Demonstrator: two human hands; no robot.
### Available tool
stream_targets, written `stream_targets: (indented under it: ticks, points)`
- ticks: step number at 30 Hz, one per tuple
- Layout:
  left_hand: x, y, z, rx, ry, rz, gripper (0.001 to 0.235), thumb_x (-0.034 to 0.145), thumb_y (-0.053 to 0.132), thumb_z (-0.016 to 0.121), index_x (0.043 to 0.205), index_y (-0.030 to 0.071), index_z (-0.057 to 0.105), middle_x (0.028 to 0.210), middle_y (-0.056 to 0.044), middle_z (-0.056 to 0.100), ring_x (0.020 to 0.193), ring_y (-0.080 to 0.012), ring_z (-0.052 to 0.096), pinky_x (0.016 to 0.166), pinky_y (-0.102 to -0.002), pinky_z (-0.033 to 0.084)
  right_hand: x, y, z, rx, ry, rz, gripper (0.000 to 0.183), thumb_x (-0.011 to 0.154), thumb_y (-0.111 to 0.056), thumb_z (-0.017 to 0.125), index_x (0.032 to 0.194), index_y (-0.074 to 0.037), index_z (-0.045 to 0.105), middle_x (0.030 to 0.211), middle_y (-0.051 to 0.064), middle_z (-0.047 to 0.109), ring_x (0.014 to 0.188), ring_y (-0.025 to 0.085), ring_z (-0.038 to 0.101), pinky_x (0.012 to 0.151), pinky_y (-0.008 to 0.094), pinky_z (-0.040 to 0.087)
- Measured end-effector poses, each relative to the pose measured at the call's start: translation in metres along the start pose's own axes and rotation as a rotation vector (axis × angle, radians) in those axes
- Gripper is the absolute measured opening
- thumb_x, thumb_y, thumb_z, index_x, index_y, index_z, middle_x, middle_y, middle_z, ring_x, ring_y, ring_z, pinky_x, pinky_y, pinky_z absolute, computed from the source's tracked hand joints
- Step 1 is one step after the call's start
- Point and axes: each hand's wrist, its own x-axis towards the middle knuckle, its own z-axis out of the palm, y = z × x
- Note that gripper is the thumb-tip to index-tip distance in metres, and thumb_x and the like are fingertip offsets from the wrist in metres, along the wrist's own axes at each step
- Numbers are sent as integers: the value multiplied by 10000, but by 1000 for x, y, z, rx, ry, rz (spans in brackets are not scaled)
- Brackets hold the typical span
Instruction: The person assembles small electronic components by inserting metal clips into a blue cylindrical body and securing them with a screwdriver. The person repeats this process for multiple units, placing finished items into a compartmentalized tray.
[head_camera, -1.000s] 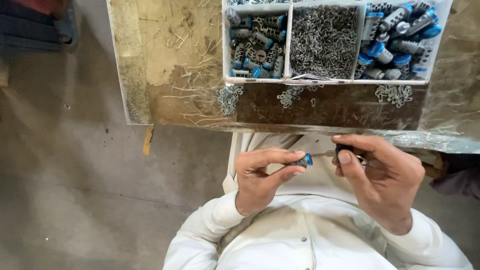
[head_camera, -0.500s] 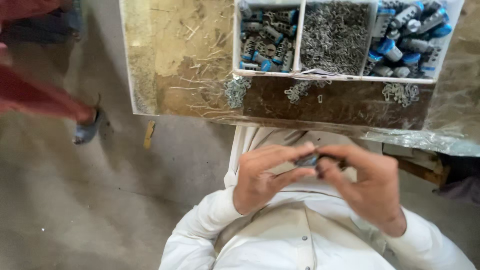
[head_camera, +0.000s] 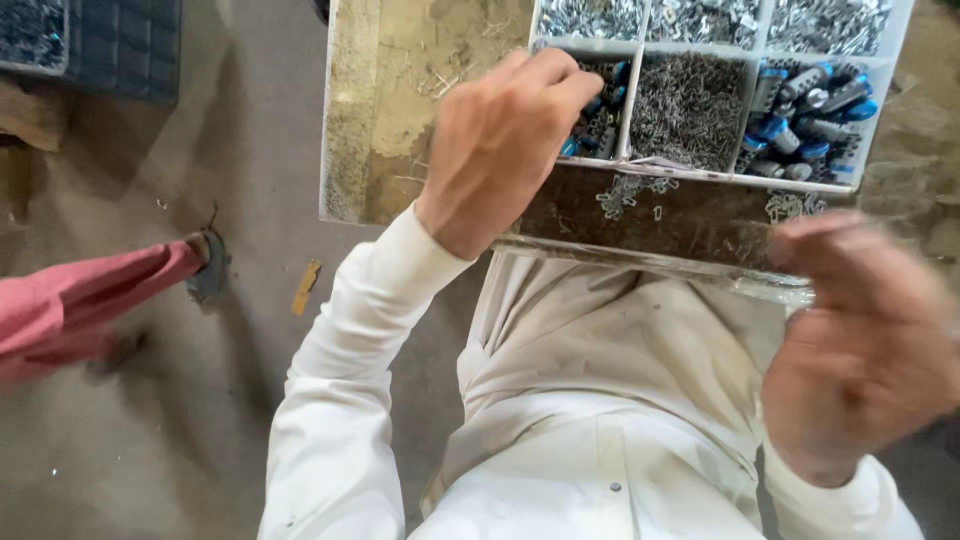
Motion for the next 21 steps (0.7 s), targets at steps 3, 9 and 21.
stream_targets:
  ticks: [3, 9, 21]
  points:
    - [21, -9, 13, 91, -1, 84, 43, 960, 77, 655, 969, 64, 696, 917, -72, 688, 858, -220, 699, 663, -341, 557, -7, -11, 5, 42, 59, 44, 237, 1074, -26, 588, 1268, 109, 603, 1298, 203, 652, 1080, 218, 726, 975, 301, 626]
    - [17, -18, 7, -104, -41, 99, 157, 857, 128, 750, 986, 80, 675, 924, -56, 726, 862, -249, 712, 700, -390, 552, -21, -9, 5, 25, -6, 183, 172, 1070, 82, 574, 1216, 145, 639, 1248, 235, 657, 1024, 228, 725, 929, 296, 616]
    - [25, -18, 2, -157, -109, 60, 184, 876, 124, 787, 987, 95, 643, 850, -71, 712, 778, -280, 700, 660, -410, 522, -24, 4, 4, 21, -170, 243, 170, 999, 63, 588, 1123, 115, 691, 1227, 219, 678, 1042, 234, 732, 913, 305, 628]
